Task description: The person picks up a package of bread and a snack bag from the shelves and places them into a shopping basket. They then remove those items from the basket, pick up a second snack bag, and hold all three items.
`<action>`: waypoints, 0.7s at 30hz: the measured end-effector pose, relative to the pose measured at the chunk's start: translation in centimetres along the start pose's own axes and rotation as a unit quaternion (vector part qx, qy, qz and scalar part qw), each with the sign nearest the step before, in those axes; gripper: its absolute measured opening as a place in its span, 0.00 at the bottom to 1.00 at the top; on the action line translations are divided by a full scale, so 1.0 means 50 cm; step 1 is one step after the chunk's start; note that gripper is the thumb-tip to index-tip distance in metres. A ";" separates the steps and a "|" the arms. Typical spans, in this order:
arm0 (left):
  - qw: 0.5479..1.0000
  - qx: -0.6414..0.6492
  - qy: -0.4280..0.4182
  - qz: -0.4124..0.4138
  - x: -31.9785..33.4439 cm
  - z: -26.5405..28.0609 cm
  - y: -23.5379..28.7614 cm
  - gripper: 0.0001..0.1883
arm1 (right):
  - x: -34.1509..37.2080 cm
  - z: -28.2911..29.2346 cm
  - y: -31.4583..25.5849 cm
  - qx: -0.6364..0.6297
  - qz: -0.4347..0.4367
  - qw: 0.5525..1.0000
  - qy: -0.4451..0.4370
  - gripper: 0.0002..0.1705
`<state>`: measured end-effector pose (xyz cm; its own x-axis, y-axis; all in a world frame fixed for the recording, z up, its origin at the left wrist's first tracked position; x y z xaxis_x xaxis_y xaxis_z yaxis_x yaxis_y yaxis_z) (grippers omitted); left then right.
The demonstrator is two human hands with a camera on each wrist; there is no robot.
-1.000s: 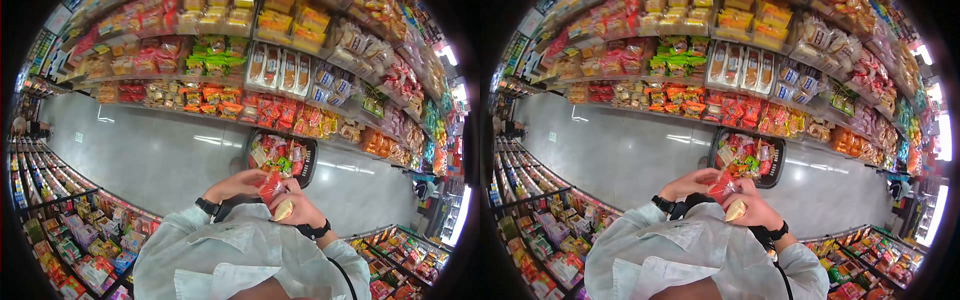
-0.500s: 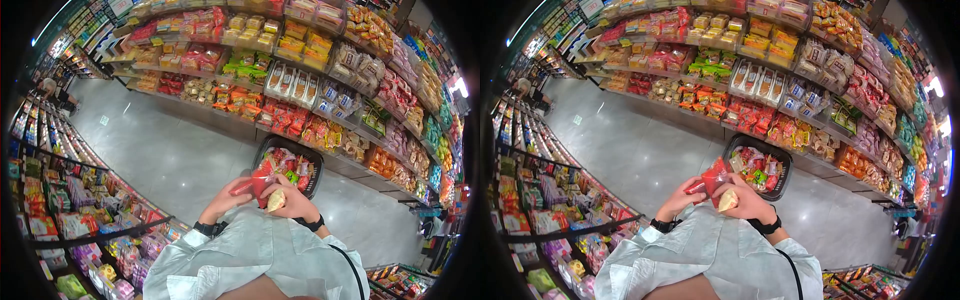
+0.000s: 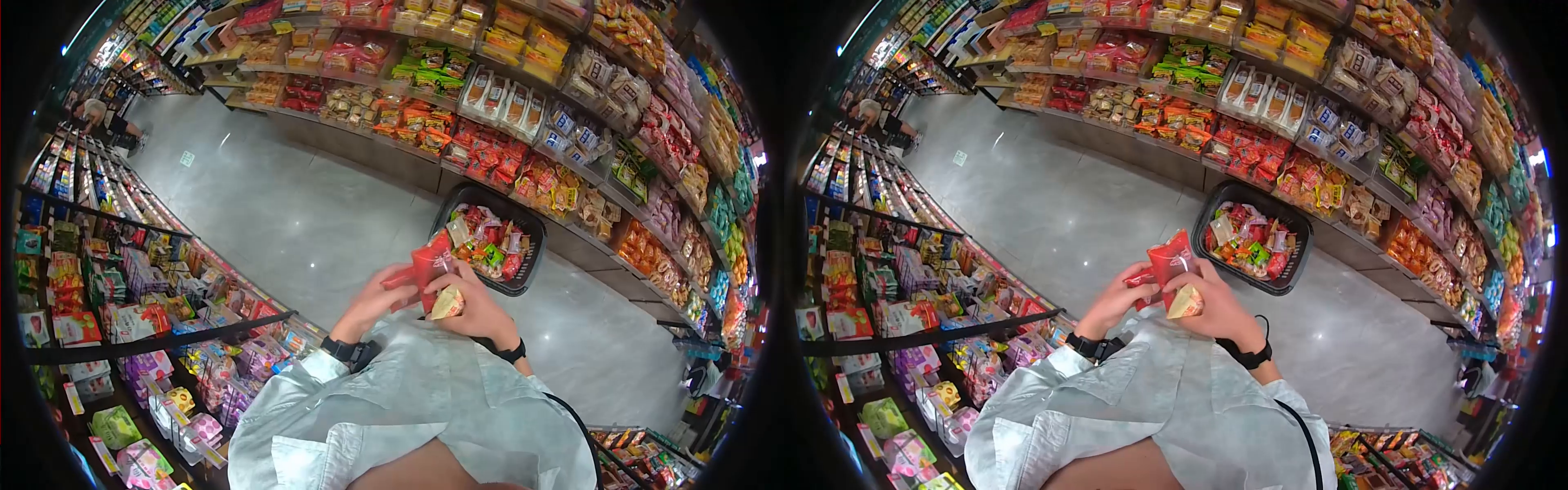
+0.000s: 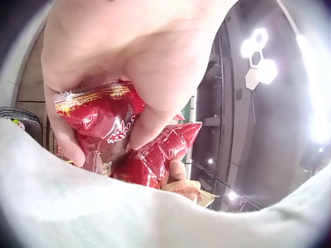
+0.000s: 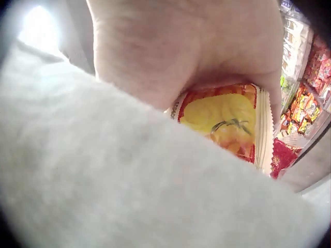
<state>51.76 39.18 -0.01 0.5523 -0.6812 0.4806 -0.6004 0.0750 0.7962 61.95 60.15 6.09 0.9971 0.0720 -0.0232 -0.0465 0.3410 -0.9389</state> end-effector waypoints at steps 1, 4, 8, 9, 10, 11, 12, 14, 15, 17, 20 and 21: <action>1.000 0.008 -0.004 -0.006 -0.001 0.005 0.002 0.25 | -0.009 -0.004 -0.006 0.002 -0.005 1.000 0.002 0.27; 0.998 0.058 -0.003 -0.012 0.004 0.033 0.010 0.27 | -0.052 -0.022 -0.012 0.046 0.006 0.999 -0.008 0.28; 0.998 0.052 0.042 -0.021 0.031 0.115 0.041 0.28 | -0.145 -0.079 -0.030 0.034 0.007 0.999 -0.033 0.29; 0.996 0.066 0.054 -0.032 0.036 0.148 0.041 0.27 | -0.172 -0.099 -0.035 0.040 0.006 0.998 -0.048 0.29; 0.994 0.079 0.066 -0.043 0.041 0.188 0.034 0.27 | -0.202 -0.119 -0.041 0.046 0.005 0.997 -0.062 0.28; 0.991 0.092 0.079 -0.053 0.042 0.233 0.031 0.26 | -0.234 -0.140 -0.047 0.052 0.004 0.996 -0.076 0.28; 0.989 0.081 0.116 -0.051 0.041 0.279 0.031 0.26 | -0.267 -0.162 -0.053 0.058 0.008 0.995 -0.081 0.28; 0.979 0.064 0.188 -0.045 0.035 0.370 0.032 0.25 | -0.334 -0.198 -0.068 0.073 0.015 0.993 -0.091 0.27; 0.974 0.089 0.199 -0.058 0.030 0.417 0.036 0.25 | -0.370 -0.212 -0.066 0.067 0.020 0.993 -0.099 0.27; 0.961 0.142 0.223 -0.079 0.036 0.503 0.043 0.24 | -0.437 -0.226 -0.080 0.078 -0.007 0.992 -0.100 0.27; 0.939 0.126 0.289 -0.136 0.062 0.609 0.087 0.21 | -0.533 -0.234 -0.088 0.145 0.012 0.987 -0.073 0.27; 0.924 0.162 0.316 -0.144 0.083 0.614 0.133 0.19 | -0.564 -0.230 -0.087 0.137 0.011 0.988 -0.076 0.26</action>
<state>32.32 14.49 -3.97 0.8823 -0.0698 0.4655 -0.4602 -0.3355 0.8220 34.71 45.88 6.88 0.9761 0.2153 0.0290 -0.1034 0.5776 -0.8097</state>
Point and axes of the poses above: each hand's wrist, its own x-axis away from the middle knuckle, its own z-axis out of the back of the hand, y = z × x, the point moved 1 cm from there along -x, towards the middle knuckle, and after that the axes turned 1 degree about x, right-handed, at the moved point
